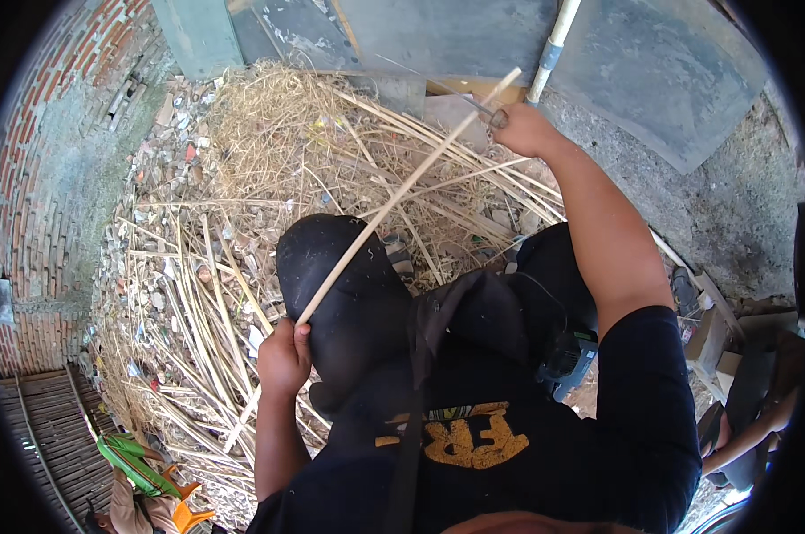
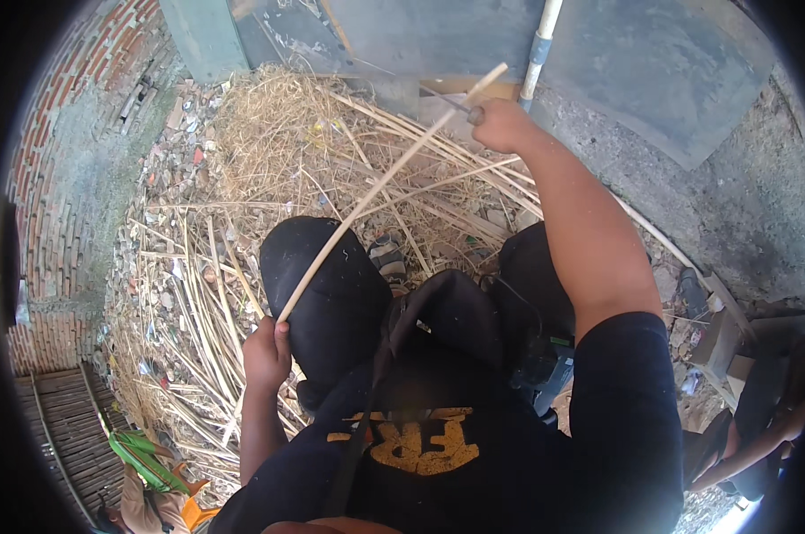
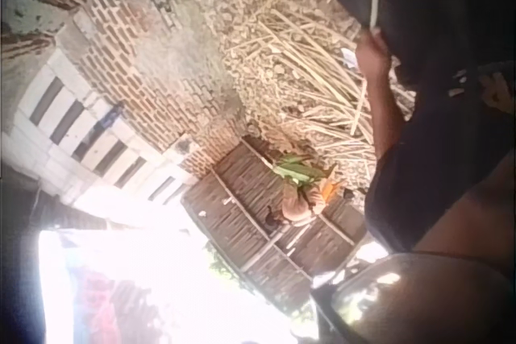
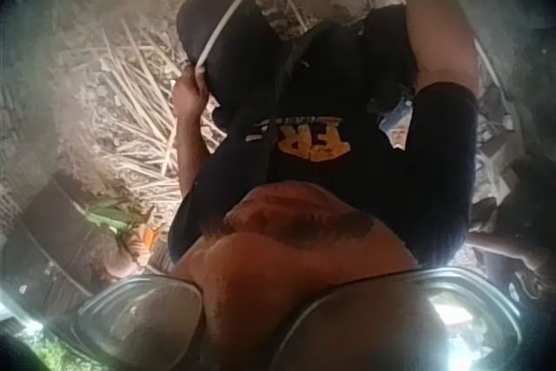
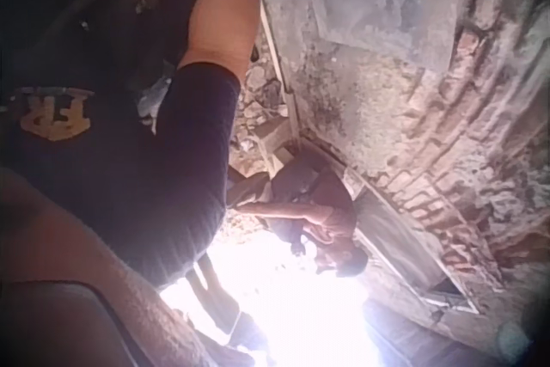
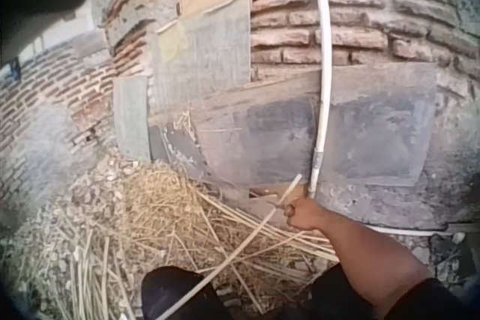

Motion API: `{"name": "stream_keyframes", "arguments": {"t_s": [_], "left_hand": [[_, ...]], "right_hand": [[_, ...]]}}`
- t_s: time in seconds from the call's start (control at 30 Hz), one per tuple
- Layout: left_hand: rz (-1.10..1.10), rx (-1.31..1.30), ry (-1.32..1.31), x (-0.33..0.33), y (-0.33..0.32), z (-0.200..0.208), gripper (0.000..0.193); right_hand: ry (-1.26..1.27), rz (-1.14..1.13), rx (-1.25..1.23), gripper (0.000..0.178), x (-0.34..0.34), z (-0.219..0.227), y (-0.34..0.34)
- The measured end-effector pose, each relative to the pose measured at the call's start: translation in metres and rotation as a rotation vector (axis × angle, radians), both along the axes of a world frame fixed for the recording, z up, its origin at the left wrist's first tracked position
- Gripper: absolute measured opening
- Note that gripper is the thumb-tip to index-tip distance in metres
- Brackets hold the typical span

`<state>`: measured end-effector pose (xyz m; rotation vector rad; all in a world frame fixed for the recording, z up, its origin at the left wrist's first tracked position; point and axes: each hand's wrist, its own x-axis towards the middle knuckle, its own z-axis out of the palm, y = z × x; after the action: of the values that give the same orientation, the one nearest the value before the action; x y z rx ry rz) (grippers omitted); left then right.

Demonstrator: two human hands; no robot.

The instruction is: The person uses a knife to shave and thin out long strips of bamboo while sitting over a pile of wood shavings.

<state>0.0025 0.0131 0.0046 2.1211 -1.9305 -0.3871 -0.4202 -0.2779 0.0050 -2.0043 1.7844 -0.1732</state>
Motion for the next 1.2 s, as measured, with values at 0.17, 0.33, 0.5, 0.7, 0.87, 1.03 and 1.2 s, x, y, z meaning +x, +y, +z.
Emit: {"name": "stream_keyframes", "arguments": {"t_s": [0.17,0.33,0.5,0.7,0.87,1.03,1.2], "left_hand": [[-0.022,0.091,-0.017,0.001,-0.003,0.020,0.041],[-0.044,0.065,0.063,0.002,-0.003,0.007,0.043],[-0.037,0.014,0.069,0.004,-0.001,-0.006,0.040],[-0.019,0.070,0.004,0.002,-0.005,0.015,0.041],[-0.025,0.078,0.084,0.004,-0.003,0.006,0.042],[-0.029,0.046,0.120,0.004,-0.005,-0.001,0.041],[-0.030,-0.006,0.045,0.005,-0.003,0.001,0.040]], "right_hand": [[0.026,0.061,-0.091,0.040,0.001,-0.006,0.009],[-0.085,0.271,-0.060,0.034,0.032,0.021,0.036],[-0.127,0.179,0.000,0.028,0.005,0.005,0.016],[0.030,0.085,-0.128,0.035,-0.005,-0.016,-0.002],[-0.121,0.192,-0.117,0.030,0.025,0.018,0.031],[-0.107,0.323,-0.040,0.031,0.024,0.025,0.035],[-0.127,-0.069,0.016,0.041,-0.019,-0.009,-0.003]]}}
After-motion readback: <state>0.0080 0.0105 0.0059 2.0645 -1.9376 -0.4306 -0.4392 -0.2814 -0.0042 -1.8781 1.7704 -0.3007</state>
